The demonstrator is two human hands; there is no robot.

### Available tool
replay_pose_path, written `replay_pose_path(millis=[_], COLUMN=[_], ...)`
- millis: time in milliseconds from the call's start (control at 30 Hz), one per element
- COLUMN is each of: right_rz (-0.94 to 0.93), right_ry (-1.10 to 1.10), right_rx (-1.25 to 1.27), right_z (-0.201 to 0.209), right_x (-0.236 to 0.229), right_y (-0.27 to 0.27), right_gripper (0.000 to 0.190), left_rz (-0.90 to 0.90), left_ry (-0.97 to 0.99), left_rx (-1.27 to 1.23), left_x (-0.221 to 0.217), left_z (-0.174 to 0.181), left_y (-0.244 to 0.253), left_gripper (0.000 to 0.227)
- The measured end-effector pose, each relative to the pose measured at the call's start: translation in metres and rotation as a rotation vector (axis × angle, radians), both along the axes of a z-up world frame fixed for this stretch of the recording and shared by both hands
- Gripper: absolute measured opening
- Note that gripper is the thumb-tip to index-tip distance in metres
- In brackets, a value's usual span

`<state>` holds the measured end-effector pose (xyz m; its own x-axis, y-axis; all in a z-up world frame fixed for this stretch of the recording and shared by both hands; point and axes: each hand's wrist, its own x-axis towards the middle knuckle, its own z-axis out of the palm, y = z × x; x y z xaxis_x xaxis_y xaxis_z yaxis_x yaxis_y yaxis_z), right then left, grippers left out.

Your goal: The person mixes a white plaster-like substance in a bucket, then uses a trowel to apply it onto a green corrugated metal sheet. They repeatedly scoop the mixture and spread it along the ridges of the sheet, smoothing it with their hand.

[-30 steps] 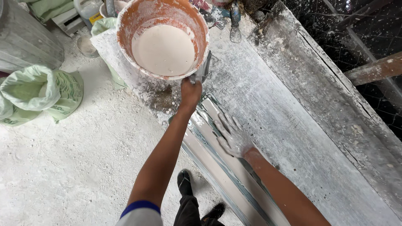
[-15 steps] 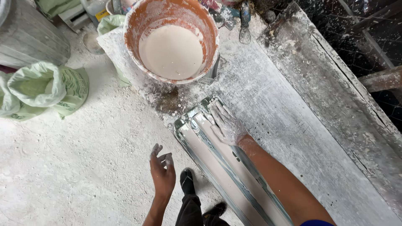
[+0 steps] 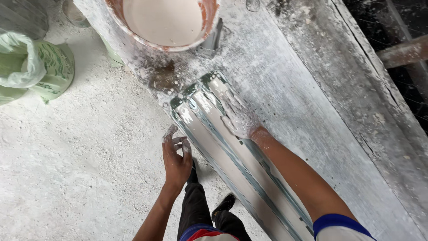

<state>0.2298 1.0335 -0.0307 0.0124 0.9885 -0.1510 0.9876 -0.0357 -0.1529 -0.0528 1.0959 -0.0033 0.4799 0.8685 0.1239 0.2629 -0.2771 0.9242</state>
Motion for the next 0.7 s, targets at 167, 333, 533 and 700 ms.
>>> replay_pose_path(millis=[167,333,533,700], right_rz=[0.014,0.063,0.066,0.032], right_ry=[0.024,-0.017,-0.033,0.044], right_rx=[0.07,0.11,0.078,0.021], right_z=[0.003,0.002,0.0,0.006], right_x=[-0.005,-0.008,-0.011,-0.016], right_y=[-0.09,-0.202,-0.351,-0.494], right_gripper=[0.073,0.073,0.075,0.075], left_rz=[-0.045,-0.054,-0.043,0.057], left_ry=[-0.033,0.089,0.103,0.156], left_rx=[0.123,-0.139,0.078,0.159], left_x=[0.0,-0.003,-0.022,-0.032], left_z=[0.012,0.029,0.039,0.041], left_y=[-0.05,-0.13,-0.287,-0.459], left_gripper=[0.051,0.056,0.061,0.059])
